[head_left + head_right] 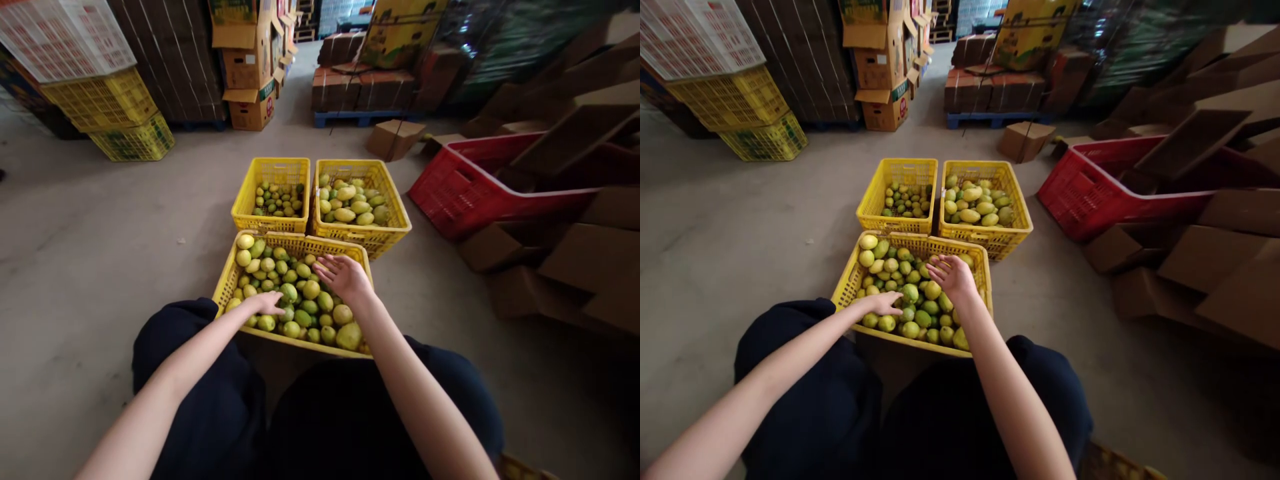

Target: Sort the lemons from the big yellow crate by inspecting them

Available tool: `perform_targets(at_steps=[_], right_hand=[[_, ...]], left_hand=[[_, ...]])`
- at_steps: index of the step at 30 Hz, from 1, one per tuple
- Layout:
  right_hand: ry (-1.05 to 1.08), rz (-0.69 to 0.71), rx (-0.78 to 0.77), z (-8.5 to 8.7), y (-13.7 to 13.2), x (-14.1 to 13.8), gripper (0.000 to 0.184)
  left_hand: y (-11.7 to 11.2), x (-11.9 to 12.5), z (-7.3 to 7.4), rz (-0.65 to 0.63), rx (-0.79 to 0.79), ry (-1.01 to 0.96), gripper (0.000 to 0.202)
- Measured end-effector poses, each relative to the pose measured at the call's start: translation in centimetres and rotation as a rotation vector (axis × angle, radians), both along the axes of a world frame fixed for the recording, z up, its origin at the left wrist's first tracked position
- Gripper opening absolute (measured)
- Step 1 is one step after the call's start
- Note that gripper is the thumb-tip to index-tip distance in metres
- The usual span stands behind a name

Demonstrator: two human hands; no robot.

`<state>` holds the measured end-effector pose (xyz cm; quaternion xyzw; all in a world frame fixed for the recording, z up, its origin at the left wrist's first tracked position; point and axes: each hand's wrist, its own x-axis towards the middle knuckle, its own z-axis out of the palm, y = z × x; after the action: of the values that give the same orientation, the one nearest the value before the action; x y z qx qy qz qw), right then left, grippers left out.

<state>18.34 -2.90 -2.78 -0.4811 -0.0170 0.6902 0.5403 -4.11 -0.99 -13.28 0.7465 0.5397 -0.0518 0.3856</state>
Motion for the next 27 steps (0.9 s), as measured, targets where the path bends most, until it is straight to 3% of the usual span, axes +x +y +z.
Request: perform_targets(at_steps=[4, 8, 11, 14, 16, 18, 22, 25, 27], right_hand=[[0.056, 0.003, 0.052, 1.1, -0.2, 0.2, 0.013], [0.074, -0.013, 0.096, 1.9, -0.4, 0.9, 0.013], [0.077, -0.035, 0.098, 2.2, -0.5, 1.6, 0.012], [0.064, -0.069, 0.107, 2.2, -0.5, 2.1, 0.011], [0.049, -0.097, 0.101, 1.9, -0.4, 2.1, 0.011], [0.029, -0.128, 0.077, 1.4, -0.3, 2.0, 0.011], [0.050, -0.122, -0.022, 0.5, -0.1, 1.2, 0.006], [0.149, -0.053, -0.022, 0.7, -0.4, 0.2, 0.014], [0.218, -0.013, 0.022, 1.3, -0.9, -0.6, 0.021]], left_hand=[[-0.1, 2.3, -3.8, 0.083, -0.024, 0.039, 0.075], [0.5, 3.7, -6.3, 0.208, -0.002, -0.074, 0.084], [0.7, 4.3, -6.7, 0.263, 0.001, -0.092, 0.075], [1.3, 4.4, -5.6, 0.296, -0.024, -0.067, 0.067], [2.4, 4.6, -3.8, 0.334, -0.047, -0.100, 0.061], [3.7, 4.8, -1.1, 0.375, -0.048, -0.220, 0.056], [5.4, 5.8, 6.7, 0.322, 0.012, -0.385, 0.064], [4.8, 6.2, 12.7, 0.175, -0.021, -0.581, 0.082], [4.1, 6.1, 15.3, 0.128, -0.068, -0.666, 0.078]])
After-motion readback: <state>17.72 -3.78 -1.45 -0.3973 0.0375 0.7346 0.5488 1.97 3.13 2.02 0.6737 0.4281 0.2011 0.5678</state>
